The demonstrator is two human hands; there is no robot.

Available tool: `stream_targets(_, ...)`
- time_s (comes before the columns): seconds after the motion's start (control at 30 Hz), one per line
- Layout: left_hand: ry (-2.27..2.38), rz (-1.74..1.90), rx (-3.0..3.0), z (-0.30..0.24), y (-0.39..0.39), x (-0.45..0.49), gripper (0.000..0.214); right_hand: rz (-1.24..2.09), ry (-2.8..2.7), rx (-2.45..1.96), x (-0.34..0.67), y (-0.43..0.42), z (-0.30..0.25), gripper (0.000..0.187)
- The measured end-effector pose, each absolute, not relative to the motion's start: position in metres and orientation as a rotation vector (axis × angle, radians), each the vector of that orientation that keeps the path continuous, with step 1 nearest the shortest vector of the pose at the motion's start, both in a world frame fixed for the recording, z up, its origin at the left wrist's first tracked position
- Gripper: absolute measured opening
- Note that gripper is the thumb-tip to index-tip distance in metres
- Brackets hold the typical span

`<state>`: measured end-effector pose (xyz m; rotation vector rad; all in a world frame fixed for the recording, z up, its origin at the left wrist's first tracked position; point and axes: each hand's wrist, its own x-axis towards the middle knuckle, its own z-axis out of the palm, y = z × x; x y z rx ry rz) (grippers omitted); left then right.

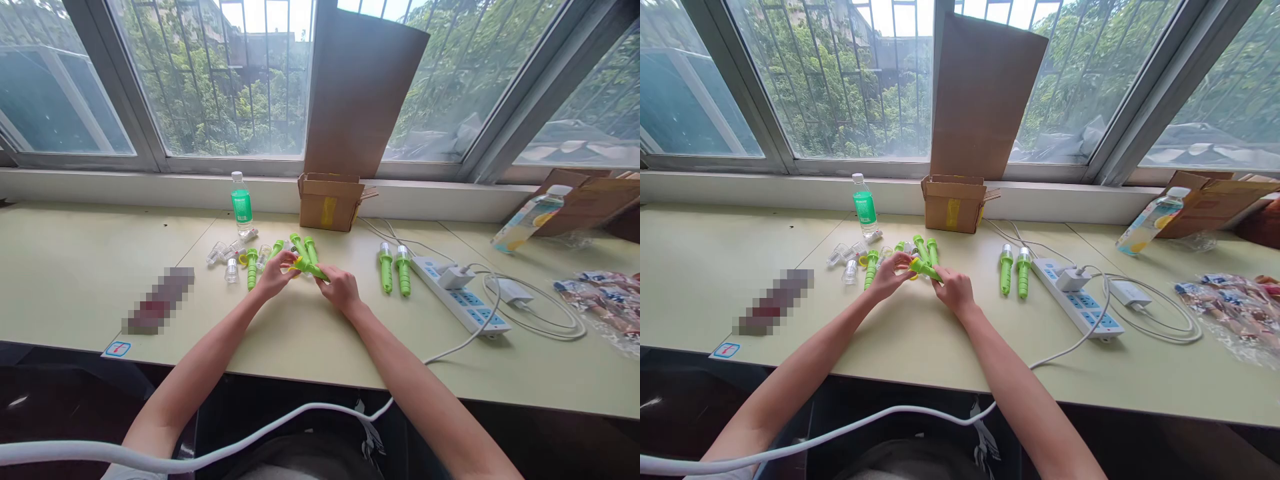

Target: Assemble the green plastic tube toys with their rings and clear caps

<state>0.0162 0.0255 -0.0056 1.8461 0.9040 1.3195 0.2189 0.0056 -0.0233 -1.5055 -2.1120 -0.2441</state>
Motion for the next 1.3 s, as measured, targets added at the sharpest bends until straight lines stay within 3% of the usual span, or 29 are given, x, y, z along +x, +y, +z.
stream_targets(0.4,0.917,1.371,1.965,-0.0029,0.0258,0.0141,0.015,-0.085,-2.082,-1.411,0.2170,0.0039,-0.0228,0.029)
stream_targets(0.73,0.950,1.346,2.051,-0.0015,0.0311,0.0087,0.024,0.133,-2.037,-1.315,0.2129,-0.0015,-0.0160,0.019)
stream_targets(1.07,0.937,1.381,2.148,0.0024,0.0269,0.0086,0.014,0.223,-1.985,-1.278,0.2135,-0.0014,-0.0163,0.021)
stream_targets(1.3,0.952,1.378,2.105,0.0018,0.0292,0.0087,0.024,0.446,-1.867,-1.237,0.2117,0.0003,-0.0199,0.031)
